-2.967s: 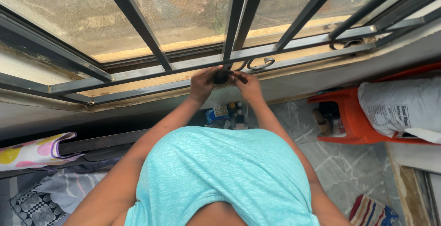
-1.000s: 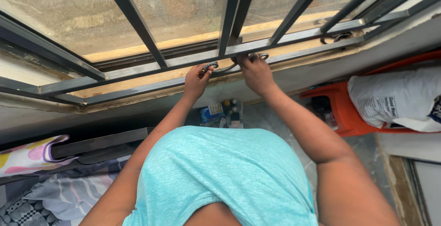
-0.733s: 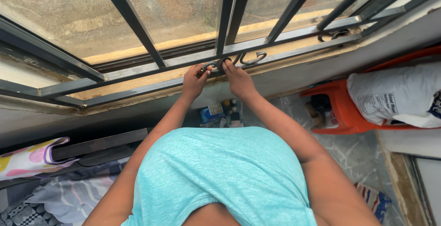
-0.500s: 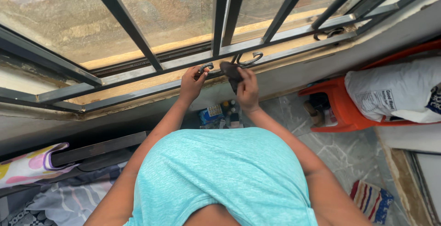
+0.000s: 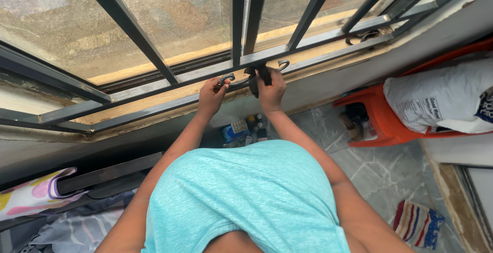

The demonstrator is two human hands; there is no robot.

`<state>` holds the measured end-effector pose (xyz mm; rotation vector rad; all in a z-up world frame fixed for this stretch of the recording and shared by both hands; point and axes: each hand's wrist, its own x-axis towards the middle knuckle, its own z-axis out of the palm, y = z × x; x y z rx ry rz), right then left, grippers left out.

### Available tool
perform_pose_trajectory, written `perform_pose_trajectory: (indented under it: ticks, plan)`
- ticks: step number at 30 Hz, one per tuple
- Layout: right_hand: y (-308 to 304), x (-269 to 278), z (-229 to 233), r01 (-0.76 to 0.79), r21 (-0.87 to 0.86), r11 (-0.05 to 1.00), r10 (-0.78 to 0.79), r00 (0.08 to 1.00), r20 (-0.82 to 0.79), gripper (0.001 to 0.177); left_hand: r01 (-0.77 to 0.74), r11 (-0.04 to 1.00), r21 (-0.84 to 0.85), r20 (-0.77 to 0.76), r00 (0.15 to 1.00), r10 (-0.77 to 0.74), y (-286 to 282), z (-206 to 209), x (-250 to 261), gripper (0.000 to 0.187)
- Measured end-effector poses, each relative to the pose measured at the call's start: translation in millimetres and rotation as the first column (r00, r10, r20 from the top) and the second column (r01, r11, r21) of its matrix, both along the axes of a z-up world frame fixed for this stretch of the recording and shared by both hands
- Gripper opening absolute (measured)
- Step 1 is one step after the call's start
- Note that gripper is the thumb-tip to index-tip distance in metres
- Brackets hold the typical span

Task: The person wipes the metal track and frame of a window using a dark cloth, cleaning multiple sections by hand and dipping the cloth into a small container of liquid.

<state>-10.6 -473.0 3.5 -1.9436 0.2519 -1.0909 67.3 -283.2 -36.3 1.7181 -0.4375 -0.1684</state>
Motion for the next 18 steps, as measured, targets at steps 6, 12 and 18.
perform_pose_trajectory:
  ticks: [6, 12, 18]
  plan:
    - [-1.8, -9.7, -11.6, -0.036, -0.017, 0.999, 0.035, 0.998, -0.061, 0.019, 0.007, 1.0, 0.003, -0.019, 1.0, -0.007, 1.1, -2.5, 2.2, 0.013]
    - [-6.3, 3.7, 31.5, 0.041, 0.455, 0.89, 0.045, 0.983, -0.176, 0.038, 0.02, 1.0, 0.011, 0.004, 1.0, -0.02, 1.2, -2.6, 2.3, 0.012]
    - [-6.2, 6.4, -17.5, 0.08, 0.084, 0.993, -0.068, 0.989, -0.132, 0.028, 0.024, 0.999, 0.024, -0.001, 1.0, -0.024, 2.2, 2.2, 1.1, 0.012]
